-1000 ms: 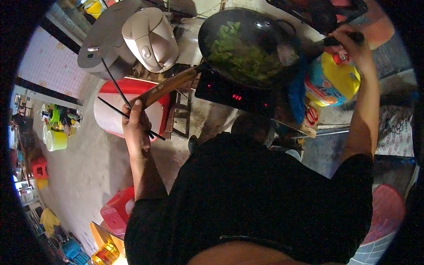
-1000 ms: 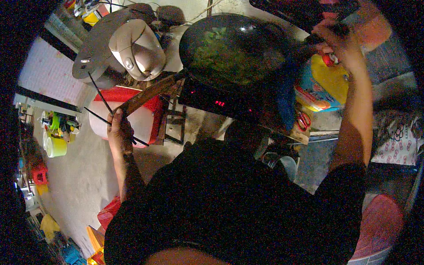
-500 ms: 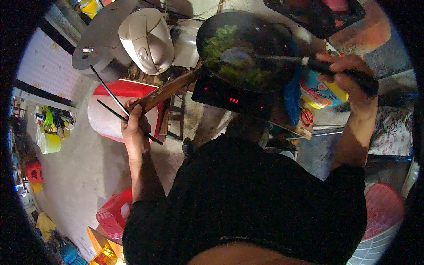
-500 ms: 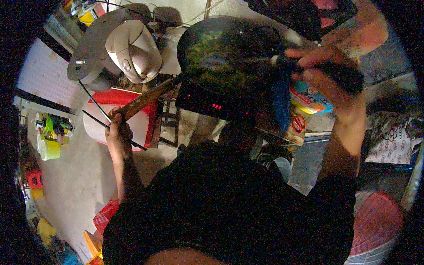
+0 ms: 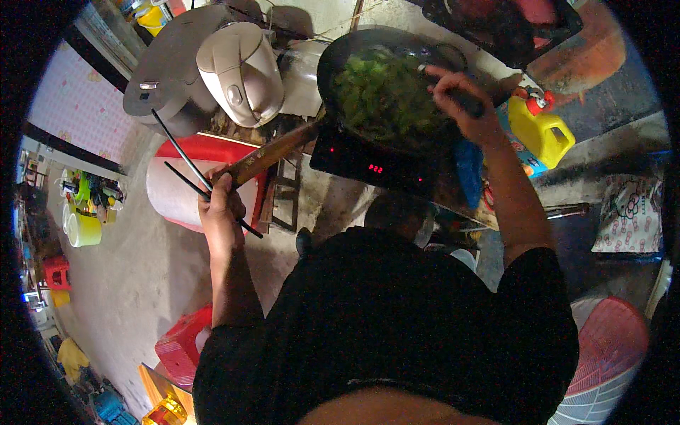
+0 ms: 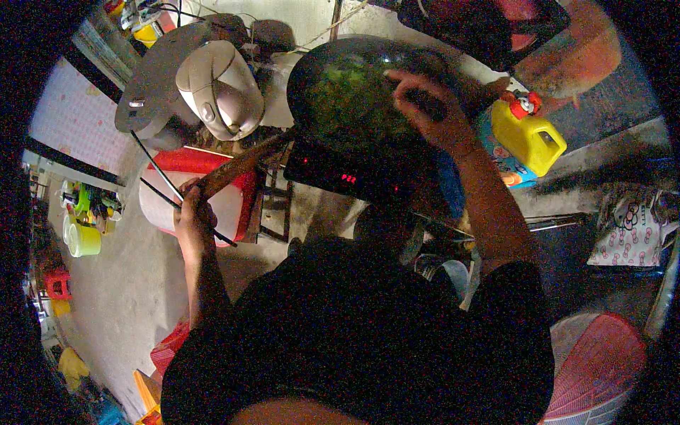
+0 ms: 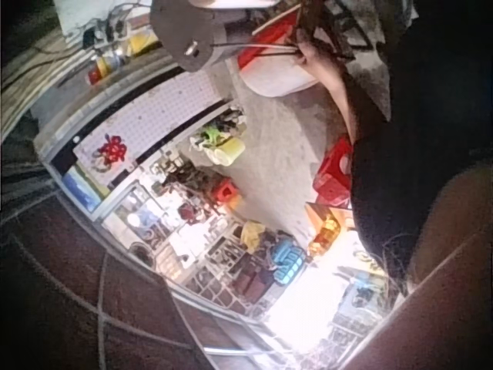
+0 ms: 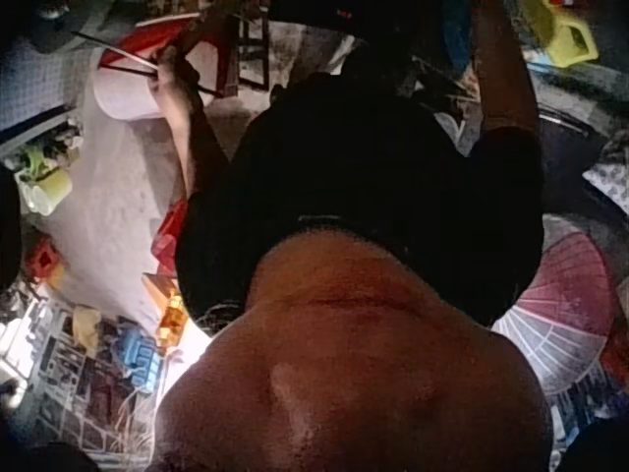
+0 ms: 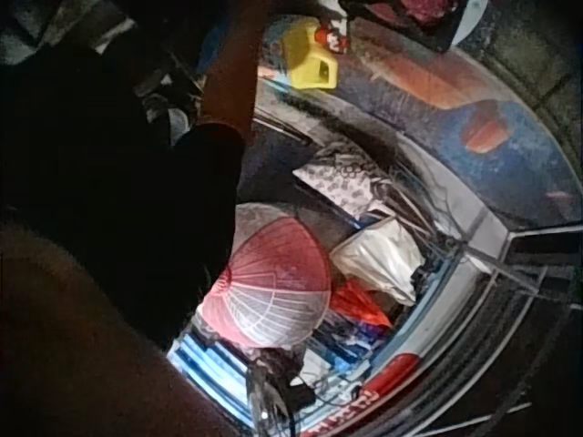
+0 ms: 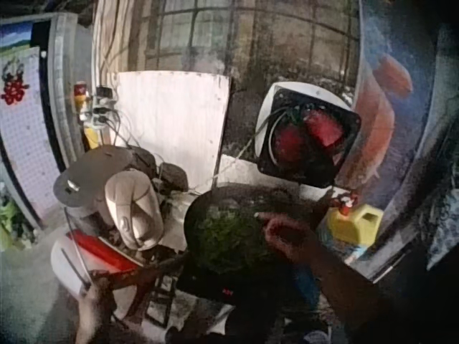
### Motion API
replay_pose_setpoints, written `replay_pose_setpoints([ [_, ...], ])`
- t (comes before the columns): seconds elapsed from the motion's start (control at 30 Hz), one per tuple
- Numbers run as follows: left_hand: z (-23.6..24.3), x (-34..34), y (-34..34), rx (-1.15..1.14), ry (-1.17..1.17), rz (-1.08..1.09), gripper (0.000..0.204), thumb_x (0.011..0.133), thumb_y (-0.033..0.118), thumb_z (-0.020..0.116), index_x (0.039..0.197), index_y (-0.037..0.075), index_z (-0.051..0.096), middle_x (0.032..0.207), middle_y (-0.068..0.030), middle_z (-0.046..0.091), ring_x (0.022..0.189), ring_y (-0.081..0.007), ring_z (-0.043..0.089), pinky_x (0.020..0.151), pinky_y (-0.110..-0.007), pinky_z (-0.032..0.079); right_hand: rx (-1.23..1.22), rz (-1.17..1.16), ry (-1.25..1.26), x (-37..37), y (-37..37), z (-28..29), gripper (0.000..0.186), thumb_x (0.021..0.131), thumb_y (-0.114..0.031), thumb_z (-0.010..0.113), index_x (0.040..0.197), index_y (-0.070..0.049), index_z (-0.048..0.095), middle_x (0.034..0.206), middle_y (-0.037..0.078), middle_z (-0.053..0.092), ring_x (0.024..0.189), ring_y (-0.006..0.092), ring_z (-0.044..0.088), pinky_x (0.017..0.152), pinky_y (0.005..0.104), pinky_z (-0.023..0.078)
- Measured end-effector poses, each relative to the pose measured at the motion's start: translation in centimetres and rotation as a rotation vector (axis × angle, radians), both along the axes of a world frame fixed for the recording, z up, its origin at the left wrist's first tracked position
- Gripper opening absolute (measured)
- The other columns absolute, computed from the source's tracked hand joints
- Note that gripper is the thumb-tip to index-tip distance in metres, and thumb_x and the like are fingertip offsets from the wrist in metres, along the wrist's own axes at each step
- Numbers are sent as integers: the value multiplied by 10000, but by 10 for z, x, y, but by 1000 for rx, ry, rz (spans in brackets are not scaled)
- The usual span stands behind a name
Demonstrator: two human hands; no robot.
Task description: The person cooks leafy green vegetables in a wok on an induction cooktop, stirs them with a ladle, and transfers the cooked vegetables into a bowl on a nearby table. The person also handles a bottle of cooking oil and places it on the table.
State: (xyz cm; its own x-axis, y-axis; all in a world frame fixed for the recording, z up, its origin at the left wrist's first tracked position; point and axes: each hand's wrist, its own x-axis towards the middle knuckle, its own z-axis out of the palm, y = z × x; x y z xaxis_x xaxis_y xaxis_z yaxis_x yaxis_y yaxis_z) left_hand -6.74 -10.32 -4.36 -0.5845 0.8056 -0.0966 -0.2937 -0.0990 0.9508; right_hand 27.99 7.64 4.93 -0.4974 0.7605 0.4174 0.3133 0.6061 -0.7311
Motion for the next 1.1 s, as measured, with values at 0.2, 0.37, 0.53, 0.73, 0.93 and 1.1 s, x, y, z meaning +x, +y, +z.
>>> replay_pose_setpoints([
  [0.2, -1, 0, -1, -22, 20, 7, 236, 858, 176, 588, 1054, 49, 555, 610, 71, 436, 434, -15, 313, 395, -191, 222, 6, 185, -357, 59, -51, 45, 95, 783, 9, 631, 864, -27, 597, 1189, 198, 599, 1129, 286, 569, 929, 391, 460],
  [0.37, -3, 1, -2, 14, 14, -6, 232, 859, 170, 583, 1053, 45, 550, 644, 56, 460, 446, -17, 325, 404, -190, 231, -57, 271, -115, 55, -95, 94, 85, 753, -54, 664, 802, -51, 595, 1117, 219, 621, 1062, 308, 598, 874, 392, 486],
  [0.53, 1, 2, -3, -19, 20, 5, 211, 863, 158, 573, 1042, 48, 556, 639, 60, 445, 447, -18, 319, 404, -192, 236, 178, 68, -255, 29, -60, 59, 77, 787, -42, 634, 854, -39, 598, 1016, 126, 669, 881, 196, 631, 774, 354, 503],
  [0.73, -1, 2, -7, -8, 1, -15, 212, 852, 143, 581, 1035, 42, 553, 629, 54, 442, 447, -24, 323, 405, -193, 242, 78, -448, -117, 82, -2, 84, 170, 846, -193, 664, 942, -57, 628, 950, 72, 670, 692, 142, 620, 612, 256, 497],
  [0.93, -4, 0, -5, -43, 65, -7, 229, 850, 152, 571, 1043, 34, 542, 613, 45, 448, 439, -27, 332, 400, -196, 251, -108, -513, 129, 42, 20, 55, 254, 865, -258, 651, 980, -33, 627, 933, 88, 683, 650, 162, 657, 594, 241, 523],
  [1.1, -4, -3, -5, -63, 98, -28, 254, 862, 234, 576, 1034, 49, 555, 630, 35, 436, 459, -47, 361, 403, -204, 271, -137, -278, 109, 63, 3, 78, 192, 865, -177, 641, 988, -30, 646, 979, 114, 684, 695, 167, 665, 629, 228, 534],
])
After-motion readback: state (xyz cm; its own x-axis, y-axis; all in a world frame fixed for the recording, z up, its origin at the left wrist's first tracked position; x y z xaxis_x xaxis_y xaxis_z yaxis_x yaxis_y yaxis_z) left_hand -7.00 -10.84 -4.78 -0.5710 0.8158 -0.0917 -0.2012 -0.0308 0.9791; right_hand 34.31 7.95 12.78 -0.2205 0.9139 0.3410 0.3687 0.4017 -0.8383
